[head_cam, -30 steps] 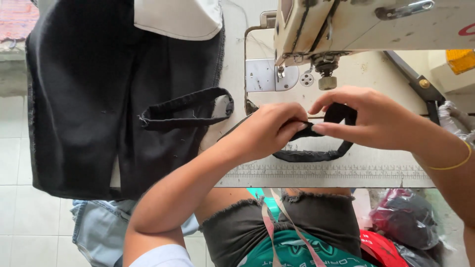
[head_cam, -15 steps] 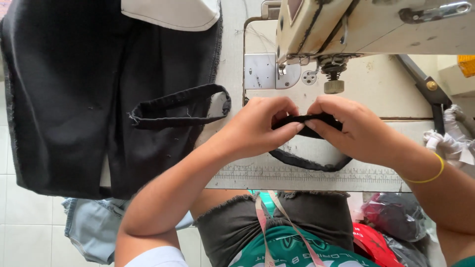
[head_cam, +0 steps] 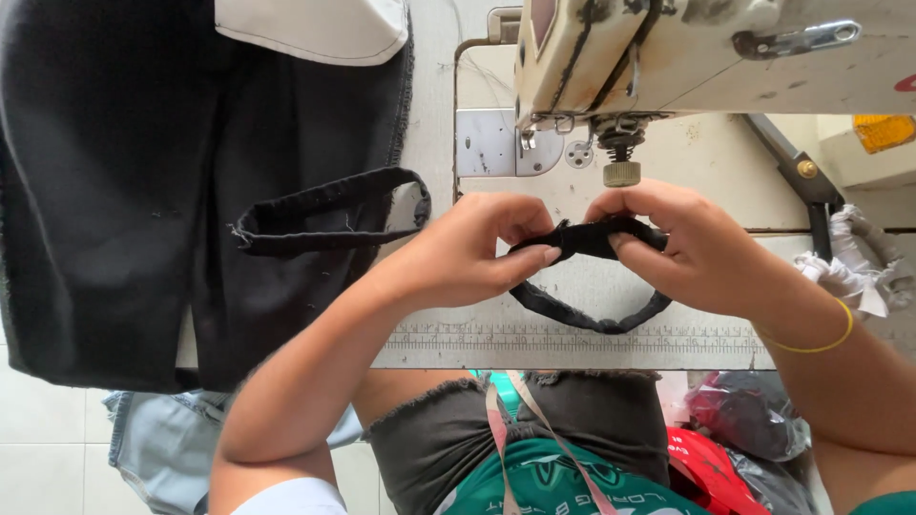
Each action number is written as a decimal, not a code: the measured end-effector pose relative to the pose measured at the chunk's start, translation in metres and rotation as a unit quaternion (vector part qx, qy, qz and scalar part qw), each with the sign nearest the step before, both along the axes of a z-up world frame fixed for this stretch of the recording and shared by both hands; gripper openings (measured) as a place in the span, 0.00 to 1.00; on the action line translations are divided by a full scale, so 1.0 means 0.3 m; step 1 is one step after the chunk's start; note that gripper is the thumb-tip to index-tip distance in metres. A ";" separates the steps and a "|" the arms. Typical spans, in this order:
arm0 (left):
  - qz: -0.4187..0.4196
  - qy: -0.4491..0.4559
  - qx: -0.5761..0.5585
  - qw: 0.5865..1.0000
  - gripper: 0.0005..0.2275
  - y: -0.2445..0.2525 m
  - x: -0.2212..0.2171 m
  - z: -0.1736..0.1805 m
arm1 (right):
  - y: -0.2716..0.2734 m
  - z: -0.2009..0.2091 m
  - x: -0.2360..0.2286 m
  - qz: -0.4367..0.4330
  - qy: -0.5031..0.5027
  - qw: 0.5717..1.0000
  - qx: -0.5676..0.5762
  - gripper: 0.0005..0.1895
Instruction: Using thread snips to meticulously remove loose threads and debris from a black fabric strap at a sewing workstation.
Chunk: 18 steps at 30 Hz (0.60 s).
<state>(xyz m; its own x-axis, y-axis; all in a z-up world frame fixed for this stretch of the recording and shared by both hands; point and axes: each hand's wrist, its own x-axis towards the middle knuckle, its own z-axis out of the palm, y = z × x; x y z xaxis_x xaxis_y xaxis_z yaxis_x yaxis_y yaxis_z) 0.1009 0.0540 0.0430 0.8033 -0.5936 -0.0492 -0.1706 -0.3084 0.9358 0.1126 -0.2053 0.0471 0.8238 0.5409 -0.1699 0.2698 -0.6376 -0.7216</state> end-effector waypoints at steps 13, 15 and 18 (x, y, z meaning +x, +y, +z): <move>0.036 -0.084 -0.028 0.995 0.13 -0.018 0.008 -0.012 | 0.016 0.043 -0.003 0.071 0.030 0.991 0.113 0.09; 0.022 -0.086 -0.053 0.995 0.14 -0.028 0.021 -0.044 | 0.024 0.027 -0.017 0.062 0.017 0.994 0.092 0.07; 0.000 -0.059 -0.083 0.995 0.16 -0.006 0.028 -0.032 | 0.027 -0.005 -0.013 0.040 0.049 0.993 0.104 0.06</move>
